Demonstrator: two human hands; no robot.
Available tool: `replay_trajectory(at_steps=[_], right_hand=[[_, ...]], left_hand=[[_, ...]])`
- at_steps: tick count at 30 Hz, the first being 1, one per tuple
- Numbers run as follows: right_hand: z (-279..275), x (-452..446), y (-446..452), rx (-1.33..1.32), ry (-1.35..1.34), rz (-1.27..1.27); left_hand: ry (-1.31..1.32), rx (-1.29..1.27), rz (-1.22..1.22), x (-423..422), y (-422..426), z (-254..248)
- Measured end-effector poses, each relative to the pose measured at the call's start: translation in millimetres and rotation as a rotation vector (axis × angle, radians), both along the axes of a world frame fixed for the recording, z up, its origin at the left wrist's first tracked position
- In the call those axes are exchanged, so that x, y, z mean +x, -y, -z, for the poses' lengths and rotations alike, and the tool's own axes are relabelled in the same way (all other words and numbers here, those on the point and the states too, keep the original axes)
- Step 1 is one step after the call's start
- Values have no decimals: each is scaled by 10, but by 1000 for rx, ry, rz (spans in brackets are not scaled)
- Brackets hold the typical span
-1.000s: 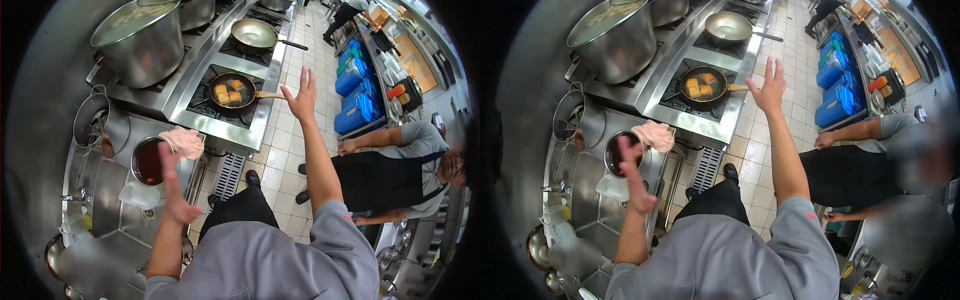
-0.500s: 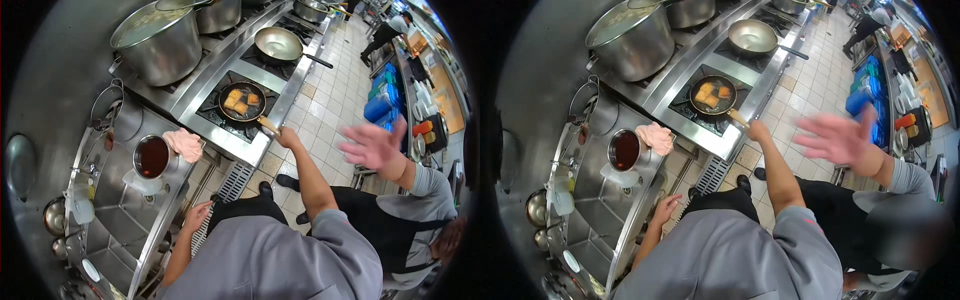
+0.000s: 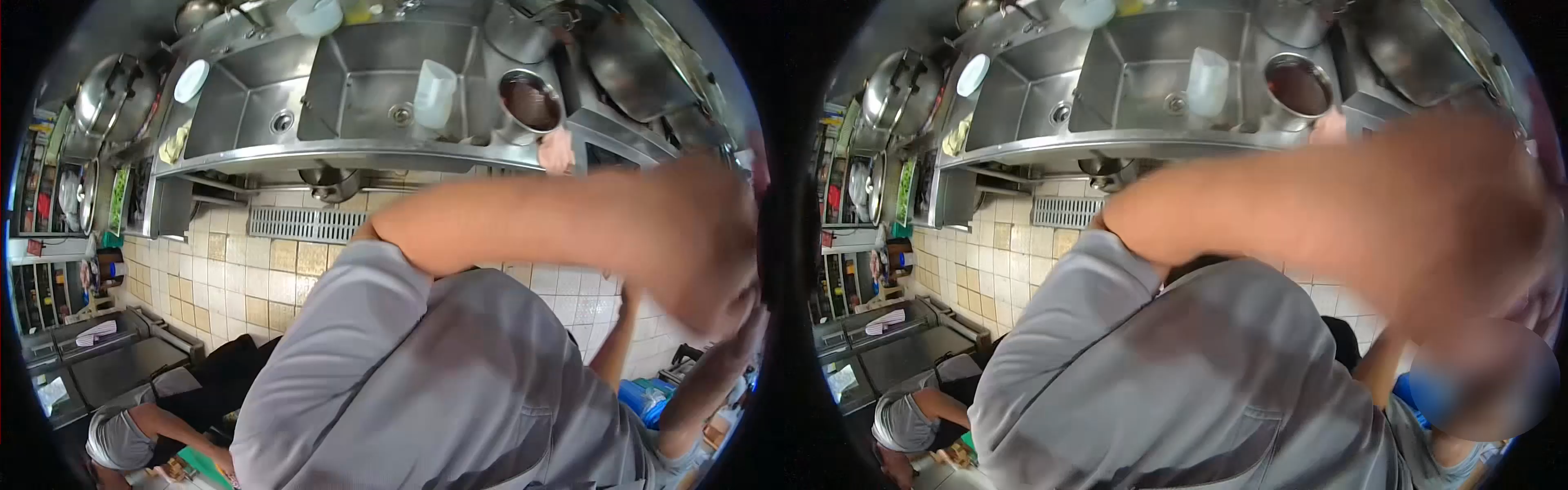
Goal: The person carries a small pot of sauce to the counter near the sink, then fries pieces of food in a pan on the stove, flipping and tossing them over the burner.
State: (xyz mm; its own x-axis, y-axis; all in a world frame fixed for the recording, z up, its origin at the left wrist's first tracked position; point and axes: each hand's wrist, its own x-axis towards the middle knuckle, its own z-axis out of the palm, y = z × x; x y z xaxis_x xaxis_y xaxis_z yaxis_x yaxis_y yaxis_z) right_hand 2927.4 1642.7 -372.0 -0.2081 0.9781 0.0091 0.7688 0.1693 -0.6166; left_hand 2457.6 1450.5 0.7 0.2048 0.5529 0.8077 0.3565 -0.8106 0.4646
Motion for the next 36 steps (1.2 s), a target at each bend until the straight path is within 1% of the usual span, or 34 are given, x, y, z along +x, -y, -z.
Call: replay_trajectory(at_steps=[1,3,4,5,6,8,9,10,11,12,13,14,15,16,17,18,19,20,21,22,23,24,25,26,27,28,29,30,31,32,33,34,35,36], right_hand=[[-151,-56,59,13,12,21],[-830,-475,478,-393,-186,380],[-905,-518,600,-365,-252,404],[-906,-497,729,-347,-304,430],[-854,-552,884,-307,-315,501],[-654,-675,1257,-226,-314,648],[-483,-890,1562,-222,-283,712],[-285,-1051,1946,-292,-222,755],[-96,-1264,2263,-419,-154,758],[77,-1597,2624,-575,-84,745],[220,-1910,2915,-765,-6,699],[399,-2167,3254,-976,98,623],[507,-2441,3493,-1173,202,520],[590,-2765,3652,-1355,313,394],[606,-3119,3752,-1501,419,264],[593,-3447,3735,-1605,500,151],[543,-3796,3651,-1669,546,71],[463,-4111,3514,-1693,542,21],[327,-4464,3304,-1665,432,6],[137,-4921,3206,-1555,254,-17],[372,-4919,2964,-1566,109,42],[426,-5090,2899,-1280,163,-27],[155,-5411,2865,-825,164,-557],[165,-5681,2789,-753,209,-345],[374,-5735,2776,-557,251,-197],[590,-5649,2783,-52,283,-295],[575,-5888,2800,-51,177,-199],[528,-6035,2824,-42,90,-183],[452,-6103,2900,-50,23,-170],[364,-6102,2911,-210,-58,-81],[333,-6134,2940,-376,-141,9],[364,-6171,2985,-538,-225,107],[335,-6161,3019,-549,-226,140],[265,-6142,2990,-542,-233,195]], left_hand=[[-74,-56,-13,-284,-5,-89],[-253,-173,-33,-839,-28,-102],[-309,-195,13,-1049,-19,-6],[-318,-184,109,-1147,70,200],[-307,-161,264,-1159,187,425],[-279,-70,691,-1042,593,868],[-241,-77,894,-1216,809,1031],[-166,-118,1028,-1412,955,1265],[9,-522,1091,-2045,1213,1556],[173,-728,940,-2261,1366,2159],[511,-972,875,-2581,1587,2824],[439,-978,479,-2648,1819,4063],[447,-1379,185,-3258,2352,4413],[341,-1676,-327,-3817,3016,4698],[446,-1818,-631,-4230,3680,5098],[615,-1916,-842,-4583,4463,5399],[868,-2000,-987,-4905,5196,5504],[1211,-2049,-1064,-5171,5905,5567],[1500,-2011,-1116,-5464,6529,5484],[1642,-1799,-1087,-5774,7022,5361],[1526,-1690,-1189,-6041,7529,5320],[1233,-1504,-1226,-6206,8119,5314],[1369,-1514,-1218,-6315,8083,4895],[1505,-1518,-1214,-6437,7974,4404],[1792,-1166,-1135,-6446,7869,4430],[1893,-951,-1382,-6512,7895,4746],[1320,-756,-1491,-6314,7535,4793],[1578,-1105,-1859,-6231,7523,5002],[1604,-1075,-1850,-6017,7315,5276],[1744,-1054,-1732,-5748,6930,5459],[1658,-1053,-1575,-5469,6891,6091],[1582,-1344,-1608,-5273,6243,5848],[1788,-1309,-1390,-5127,5792,5758],[1787,-1354,-1330,-5020,5298,5628]])
